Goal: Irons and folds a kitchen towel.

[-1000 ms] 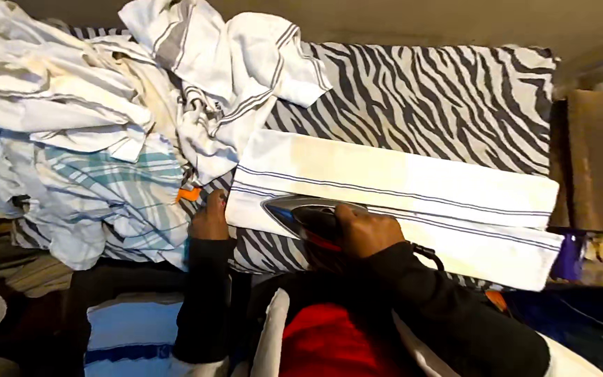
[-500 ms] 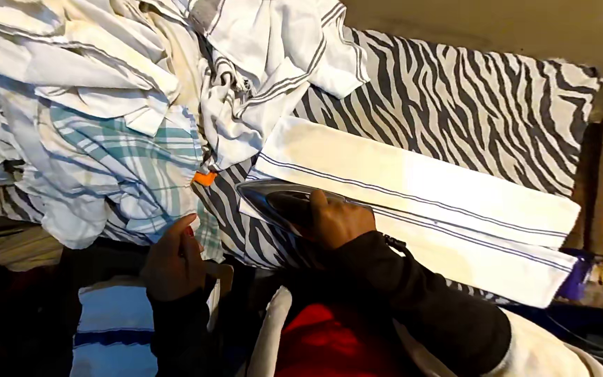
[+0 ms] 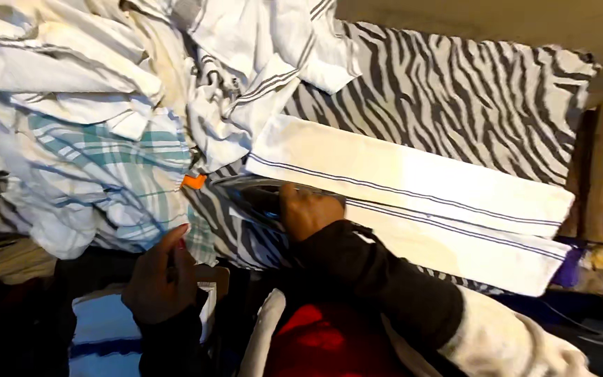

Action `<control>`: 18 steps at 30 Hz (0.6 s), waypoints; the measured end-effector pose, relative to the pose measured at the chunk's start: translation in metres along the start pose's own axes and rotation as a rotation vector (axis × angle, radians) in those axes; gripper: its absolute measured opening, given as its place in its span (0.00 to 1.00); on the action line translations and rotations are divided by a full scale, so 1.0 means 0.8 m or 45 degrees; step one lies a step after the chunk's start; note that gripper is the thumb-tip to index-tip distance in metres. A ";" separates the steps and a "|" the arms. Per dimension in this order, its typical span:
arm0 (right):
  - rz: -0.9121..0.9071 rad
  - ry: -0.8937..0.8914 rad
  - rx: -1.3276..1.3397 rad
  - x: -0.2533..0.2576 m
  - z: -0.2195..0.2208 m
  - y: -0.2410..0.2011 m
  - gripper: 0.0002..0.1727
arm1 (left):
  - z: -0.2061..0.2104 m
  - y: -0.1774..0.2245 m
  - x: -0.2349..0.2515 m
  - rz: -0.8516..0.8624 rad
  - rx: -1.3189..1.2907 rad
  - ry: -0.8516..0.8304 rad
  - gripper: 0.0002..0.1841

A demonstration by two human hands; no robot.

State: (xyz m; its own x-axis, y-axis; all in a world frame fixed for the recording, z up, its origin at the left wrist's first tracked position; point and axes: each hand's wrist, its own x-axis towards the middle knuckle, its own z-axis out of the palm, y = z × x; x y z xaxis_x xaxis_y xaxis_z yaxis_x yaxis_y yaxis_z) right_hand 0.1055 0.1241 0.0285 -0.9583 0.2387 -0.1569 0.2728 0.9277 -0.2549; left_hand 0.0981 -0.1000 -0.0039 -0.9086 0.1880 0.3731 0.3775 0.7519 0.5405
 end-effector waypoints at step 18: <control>1.232 -0.377 0.042 -0.308 -0.119 0.393 0.27 | 0.138 0.215 0.019 0.794 -0.348 -0.619 0.21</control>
State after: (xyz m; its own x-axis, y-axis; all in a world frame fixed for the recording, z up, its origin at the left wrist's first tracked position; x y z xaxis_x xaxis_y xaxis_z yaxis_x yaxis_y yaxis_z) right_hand 0.4193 0.3841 0.0779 -0.2658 0.7989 -0.5395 0.9279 0.3638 0.0814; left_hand 0.1295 0.1023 0.0114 -0.4707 0.8178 0.3310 0.8099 0.2517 0.5298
